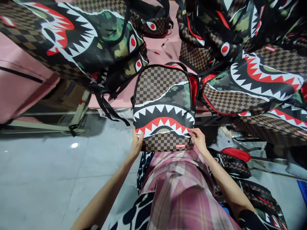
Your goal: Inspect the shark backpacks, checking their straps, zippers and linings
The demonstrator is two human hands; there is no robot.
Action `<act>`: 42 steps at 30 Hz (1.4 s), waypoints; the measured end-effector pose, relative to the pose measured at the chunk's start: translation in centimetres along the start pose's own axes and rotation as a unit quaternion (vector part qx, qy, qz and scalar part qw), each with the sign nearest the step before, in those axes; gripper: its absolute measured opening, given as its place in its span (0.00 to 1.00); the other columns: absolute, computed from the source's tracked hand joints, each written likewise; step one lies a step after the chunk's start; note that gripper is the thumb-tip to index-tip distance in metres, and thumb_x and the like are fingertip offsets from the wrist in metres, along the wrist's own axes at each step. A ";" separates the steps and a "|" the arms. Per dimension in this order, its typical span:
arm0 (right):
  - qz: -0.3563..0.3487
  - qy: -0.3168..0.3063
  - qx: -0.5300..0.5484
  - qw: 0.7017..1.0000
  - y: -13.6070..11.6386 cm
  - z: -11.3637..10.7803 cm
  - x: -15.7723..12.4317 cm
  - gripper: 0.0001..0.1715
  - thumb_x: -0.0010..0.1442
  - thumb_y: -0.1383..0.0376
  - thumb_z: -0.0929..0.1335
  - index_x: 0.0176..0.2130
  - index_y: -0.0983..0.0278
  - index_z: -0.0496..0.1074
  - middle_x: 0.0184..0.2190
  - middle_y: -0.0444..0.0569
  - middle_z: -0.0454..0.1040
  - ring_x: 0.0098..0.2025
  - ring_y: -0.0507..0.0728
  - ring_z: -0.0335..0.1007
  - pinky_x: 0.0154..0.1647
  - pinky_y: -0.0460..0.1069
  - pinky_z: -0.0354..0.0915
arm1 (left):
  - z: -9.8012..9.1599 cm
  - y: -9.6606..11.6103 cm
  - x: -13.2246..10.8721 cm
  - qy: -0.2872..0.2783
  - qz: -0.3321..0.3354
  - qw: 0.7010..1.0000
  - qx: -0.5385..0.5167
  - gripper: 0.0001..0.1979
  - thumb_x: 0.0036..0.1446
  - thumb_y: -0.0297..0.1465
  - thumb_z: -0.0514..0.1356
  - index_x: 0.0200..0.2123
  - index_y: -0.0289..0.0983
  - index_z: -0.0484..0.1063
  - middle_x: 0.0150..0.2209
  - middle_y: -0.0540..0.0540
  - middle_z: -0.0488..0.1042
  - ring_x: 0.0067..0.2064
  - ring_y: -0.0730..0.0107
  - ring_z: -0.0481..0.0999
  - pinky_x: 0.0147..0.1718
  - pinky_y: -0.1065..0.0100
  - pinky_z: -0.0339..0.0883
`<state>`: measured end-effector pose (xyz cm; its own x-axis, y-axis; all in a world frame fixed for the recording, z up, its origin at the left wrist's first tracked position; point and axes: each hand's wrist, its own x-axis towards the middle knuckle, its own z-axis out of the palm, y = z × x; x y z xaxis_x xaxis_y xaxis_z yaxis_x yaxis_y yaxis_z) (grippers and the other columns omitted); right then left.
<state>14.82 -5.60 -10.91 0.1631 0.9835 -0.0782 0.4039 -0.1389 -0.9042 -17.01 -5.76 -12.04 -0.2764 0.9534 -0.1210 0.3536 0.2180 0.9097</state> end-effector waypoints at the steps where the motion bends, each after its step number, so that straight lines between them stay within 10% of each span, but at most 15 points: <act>1: -0.023 -0.019 -0.030 0.999 -0.3 0.2 0.2 0.12 0.54 0.59 0.67 0.37 0.62 0.75 0.36 0.47 0.71 0.37 0.54 0.66 0.36 0.46 0.60 | 0.0 0.1 0.0 0.002 -0.004 1.000 -0.004 0.30 0.59 0.38 0.50 0.62 0.36 0.47 0.57 0.40 0.61 0.57 0.60 0.63 0.58 0.58 0.53; 9: -0.114 0.002 -0.196 0.974 -2.3 0.2 5.2 0.16 0.61 0.66 0.59 0.43 0.64 0.72 0.39 0.49 0.69 0.39 0.55 0.67 0.36 0.47 0.61 | 0.5 0.8 0.2 0.011 0.005 1.000 -0.016 0.29 0.58 0.35 0.50 0.62 0.37 0.47 0.57 0.41 0.61 0.56 0.62 0.62 0.57 0.60 0.53; 16: -0.145 -0.076 -0.445 0.880 -5.7 -0.5 10.0 0.18 0.61 0.67 0.59 0.50 0.60 0.65 0.45 0.50 0.62 0.32 0.52 0.66 0.29 0.47 0.55 | 0.1 0.8 -0.1 -0.004 -0.015 1.000 -0.017 0.29 0.58 0.38 0.50 0.61 0.38 0.48 0.56 0.42 0.63 0.55 0.61 0.64 0.56 0.60 0.55; 23: -0.147 -0.130 -0.508 0.839 -7.0 -0.8 9.2 0.14 0.59 0.73 0.58 0.43 0.63 0.66 0.38 0.49 0.67 0.31 0.53 0.66 0.26 0.46 0.51 | 0.2 0.8 -0.5 0.012 -0.034 0.999 0.021 0.29 0.57 0.43 0.49 0.59 0.37 0.52 0.56 0.39 0.64 0.58 0.58 0.62 0.56 0.58 0.56; 30: -0.250 -0.245 -0.490 0.798 -4.8 -1.6 2.8 0.14 0.53 0.78 0.58 0.34 0.66 0.66 0.34 0.49 0.67 0.25 0.50 0.62 0.22 0.46 0.45 | -0.9 0.9 -1.3 0.003 -0.144 0.976 0.166 0.27 0.53 0.46 0.49 0.51 0.36 0.61 0.34 0.42 0.76 0.37 0.53 0.76 0.35 0.59 0.68; 38: -0.167 -0.216 -0.156 0.949 -5.7 -2.6 0.6 0.14 0.49 0.79 0.58 0.30 0.63 0.64 0.28 0.44 0.65 0.29 0.51 0.63 0.29 0.44 0.55 | -4.7 1.0 -2.5 -0.028 -0.180 0.973 0.144 0.25 0.48 0.53 0.51 0.35 0.38 0.68 0.27 0.46 0.75 0.32 0.56 0.76 0.28 0.63 0.69; 42: -0.157 -0.218 -0.067 0.961 -7.4 -1.8 0.9 0.13 0.49 0.77 0.58 0.27 0.63 0.64 0.26 0.44 0.65 0.29 0.51 0.62 0.29 0.45 0.55 | -5.4 3.4 -1.8 0.018 -0.120 0.974 0.190 0.27 0.47 0.49 0.53 0.44 0.36 0.66 0.34 0.41 0.75 0.40 0.48 0.75 0.36 0.53 0.69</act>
<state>13.63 -3.87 -3.53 -0.3660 0.9306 -0.0055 0.4894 0.1874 -0.8517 -20.15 -7.83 -6.55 -0.4212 0.8586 -0.2923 0.5773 0.5024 0.6437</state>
